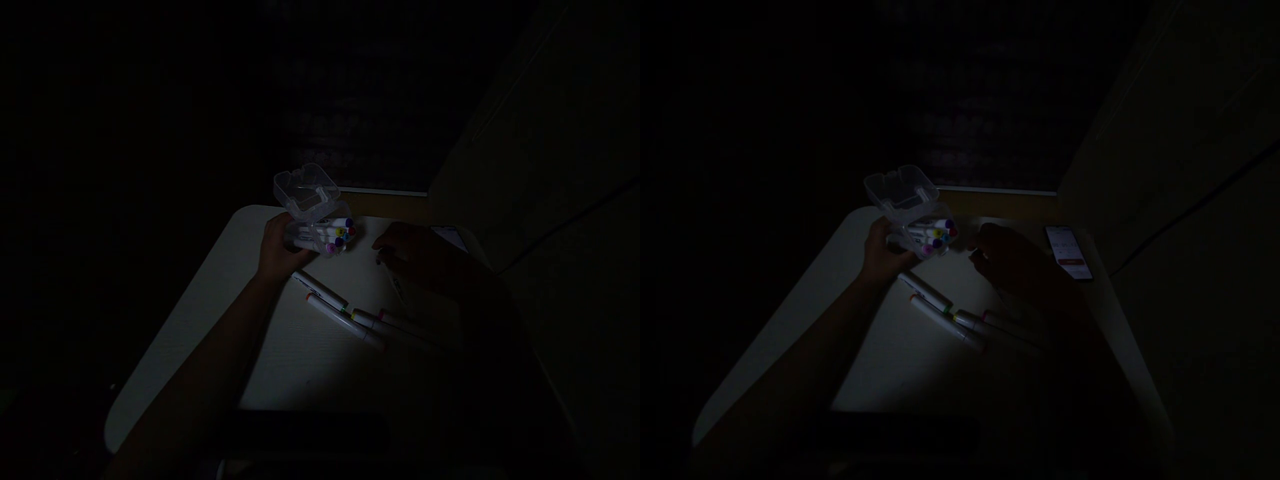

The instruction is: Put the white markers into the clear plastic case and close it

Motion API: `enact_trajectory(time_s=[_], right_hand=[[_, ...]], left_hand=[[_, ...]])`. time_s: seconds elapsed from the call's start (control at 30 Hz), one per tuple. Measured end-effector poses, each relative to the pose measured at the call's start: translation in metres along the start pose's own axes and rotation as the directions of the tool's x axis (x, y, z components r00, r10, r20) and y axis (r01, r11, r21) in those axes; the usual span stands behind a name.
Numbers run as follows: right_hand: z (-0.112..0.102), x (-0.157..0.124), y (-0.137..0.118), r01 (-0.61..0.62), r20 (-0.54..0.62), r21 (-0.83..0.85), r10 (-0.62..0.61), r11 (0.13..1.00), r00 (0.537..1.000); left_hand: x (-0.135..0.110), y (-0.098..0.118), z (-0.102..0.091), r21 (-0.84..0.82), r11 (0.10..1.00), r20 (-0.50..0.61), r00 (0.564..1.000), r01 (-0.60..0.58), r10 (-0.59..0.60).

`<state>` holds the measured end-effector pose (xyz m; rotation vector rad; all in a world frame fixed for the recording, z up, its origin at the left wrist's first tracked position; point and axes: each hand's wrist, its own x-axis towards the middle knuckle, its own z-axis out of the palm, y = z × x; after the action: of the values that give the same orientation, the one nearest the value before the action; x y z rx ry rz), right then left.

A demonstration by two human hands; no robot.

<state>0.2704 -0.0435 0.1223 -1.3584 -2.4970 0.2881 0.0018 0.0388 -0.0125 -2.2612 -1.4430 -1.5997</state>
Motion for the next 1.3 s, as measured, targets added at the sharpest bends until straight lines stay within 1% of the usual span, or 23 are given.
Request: enact_trajectory(time_s=[0.23, 0.4, 0.57, 0.73, 0.9, 1.07, 1.17, 1.3], right_hand=[[-0.009, 0.002, -0.004, -0.016, -0.011, -0.054, 0.016, 0.998, 1.000], [-0.015, -0.001, -0.010, -0.032, -0.016, -0.082, 0.031, 0.996, 0.999], [-0.019, -0.005, -0.013, -0.033, -0.016, -0.088, 0.032, 0.996, 0.999], [-0.019, -0.008, -0.009, 0.065, -0.083, -0.086, -0.072, 0.994, 0.994], [-0.021, -0.009, -0.009, 0.087, -0.136, -0.060, -0.094, 0.994, 0.986], [-0.021, -0.011, -0.013, 0.133, -0.244, -0.027, -0.136, 0.991, 0.960], [-0.021, -0.012, -0.014, 0.170, -0.275, -0.023, -0.170, 0.985, 0.946], [-0.023, -0.012, -0.014, 0.195, -0.300, -0.034, -0.196, 0.980, 0.934]], left_hand=[[-0.001, 0.000, 0.000, 0.005, 1.000, 0.005, 1.000, 0.008, -0.008], [-0.001, -0.001, 0.001, -0.033, 0.999, -0.015, 1.000, -0.007, 0.007], [0.000, -0.002, 0.001, -0.010, 1.000, -0.002, 1.000, 0.005, -0.005], [-0.001, -0.002, 0.001, -0.024, 0.999, -0.018, 1.000, -0.024, 0.023], [-0.002, -0.004, 0.002, -0.011, 0.999, -0.018, 0.999, -0.041, 0.040], [-0.002, -0.005, 0.002, -0.004, 0.999, -0.027, 0.999, -0.039, 0.039], [-0.002, -0.003, 0.002, -0.013, 0.998, -0.025, 0.998, -0.061, 0.060], [-0.002, -0.001, 0.001, -0.026, 1.000, -0.018, 1.000, -0.017, 0.017]])
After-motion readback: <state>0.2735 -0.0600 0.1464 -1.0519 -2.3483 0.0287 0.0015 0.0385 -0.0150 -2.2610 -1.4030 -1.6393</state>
